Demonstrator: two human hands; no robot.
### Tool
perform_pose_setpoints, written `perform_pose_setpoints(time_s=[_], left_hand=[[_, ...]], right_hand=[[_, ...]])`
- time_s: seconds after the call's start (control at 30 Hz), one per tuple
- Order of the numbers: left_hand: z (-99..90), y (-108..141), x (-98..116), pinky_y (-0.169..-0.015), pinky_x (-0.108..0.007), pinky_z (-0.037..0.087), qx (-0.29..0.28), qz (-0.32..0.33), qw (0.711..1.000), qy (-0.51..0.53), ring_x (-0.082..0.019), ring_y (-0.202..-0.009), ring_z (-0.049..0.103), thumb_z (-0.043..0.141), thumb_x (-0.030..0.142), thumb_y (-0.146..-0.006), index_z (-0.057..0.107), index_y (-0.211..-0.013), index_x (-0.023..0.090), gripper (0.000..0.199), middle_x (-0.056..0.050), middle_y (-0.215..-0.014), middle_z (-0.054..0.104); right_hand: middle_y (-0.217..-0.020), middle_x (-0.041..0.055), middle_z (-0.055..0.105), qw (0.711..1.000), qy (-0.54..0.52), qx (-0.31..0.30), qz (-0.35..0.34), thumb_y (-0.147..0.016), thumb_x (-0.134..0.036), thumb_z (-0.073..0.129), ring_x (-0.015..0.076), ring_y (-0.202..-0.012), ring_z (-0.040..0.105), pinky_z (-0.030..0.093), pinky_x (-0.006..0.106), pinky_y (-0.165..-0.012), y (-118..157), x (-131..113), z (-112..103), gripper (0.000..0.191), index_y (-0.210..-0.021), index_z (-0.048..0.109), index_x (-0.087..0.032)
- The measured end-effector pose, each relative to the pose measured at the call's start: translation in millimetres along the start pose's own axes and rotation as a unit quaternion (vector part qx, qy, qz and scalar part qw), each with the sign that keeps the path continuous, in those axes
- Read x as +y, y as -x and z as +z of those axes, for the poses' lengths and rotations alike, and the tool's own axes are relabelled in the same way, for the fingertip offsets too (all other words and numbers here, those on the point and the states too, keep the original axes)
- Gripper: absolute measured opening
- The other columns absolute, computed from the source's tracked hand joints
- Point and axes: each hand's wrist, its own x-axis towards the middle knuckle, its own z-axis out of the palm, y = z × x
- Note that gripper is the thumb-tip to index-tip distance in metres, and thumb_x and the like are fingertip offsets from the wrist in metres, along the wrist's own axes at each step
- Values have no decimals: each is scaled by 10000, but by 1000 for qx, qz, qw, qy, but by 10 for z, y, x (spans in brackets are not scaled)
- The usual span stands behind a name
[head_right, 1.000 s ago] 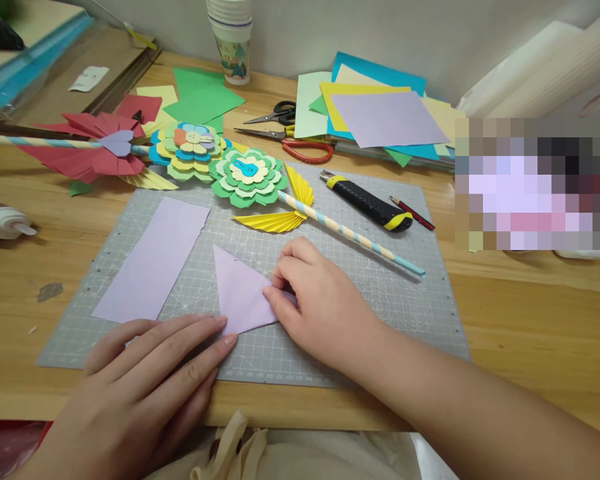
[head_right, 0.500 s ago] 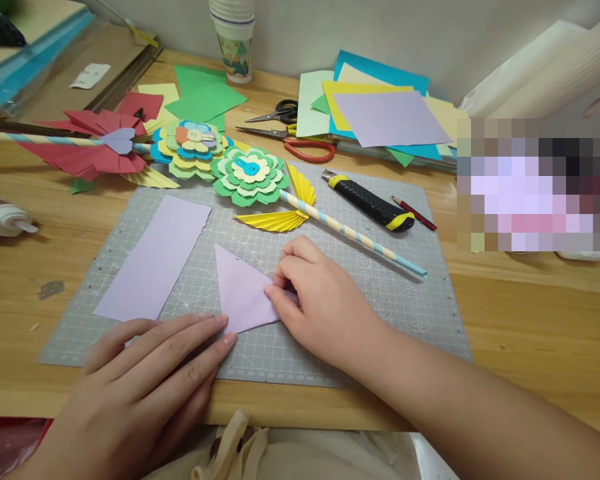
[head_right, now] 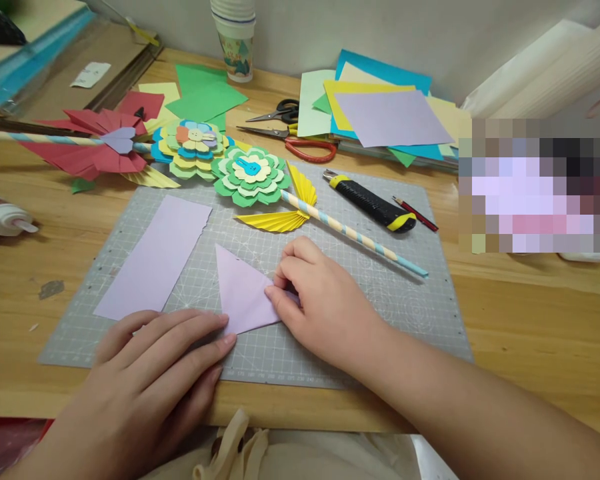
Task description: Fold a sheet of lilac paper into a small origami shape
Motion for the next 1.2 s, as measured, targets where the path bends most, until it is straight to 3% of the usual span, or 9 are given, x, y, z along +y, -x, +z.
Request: perform_pose_setpoints(time_s=[0.1,0.2,0.37,0.6,1.2], left_hand=[[21,12,4,-1030,-371,301,1,1,1000,-6,-191,-1088,615,538,229,-908,669,-1046,198,192,-4,-1179,704],[37,28,9,-1158,-354,158,-15,19,1000,-20,-164,-1255,521,493,240,-922,656,-1011,210,188,37,-1327,621],[44,-5,5,-1203,-348,46,-45,24,999,4,-141,-1333,455,489,207,-901,635,-911,223,147,39,-1405,547],[43,-30,-12,-1206,-349,35,-46,23,999,16,-146,-1318,473,520,235,-903,643,-1025,222,173,26,-1414,535],[26,-37,2,-1193,-356,69,-50,11,998,35,-159,-1286,513,539,219,-899,634,-973,216,121,-12,-1366,589]], right_hand=[[-954,44,497,1000,2,-1,4,-866,-161,561,155,-771,499,396,310,-657,-6,-5,-3,115,-759,522,-179],[-941,43,499,1000,2,-3,4,-876,-156,542,155,-763,499,395,313,-659,-8,-19,-11,128,-753,520,-178],[-933,44,501,1000,7,-4,3,-885,-153,524,160,-771,504,403,320,-676,-18,-36,-18,134,-754,516,-180],[-934,35,503,1000,4,-4,7,-873,-152,538,147,-752,500,397,305,-657,-33,-25,-17,142,-742,496,-185],[-933,40,505,1000,13,-10,3,-872,-153,538,152,-764,506,416,305,-661,-47,-16,-11,136,-743,506,-183]])
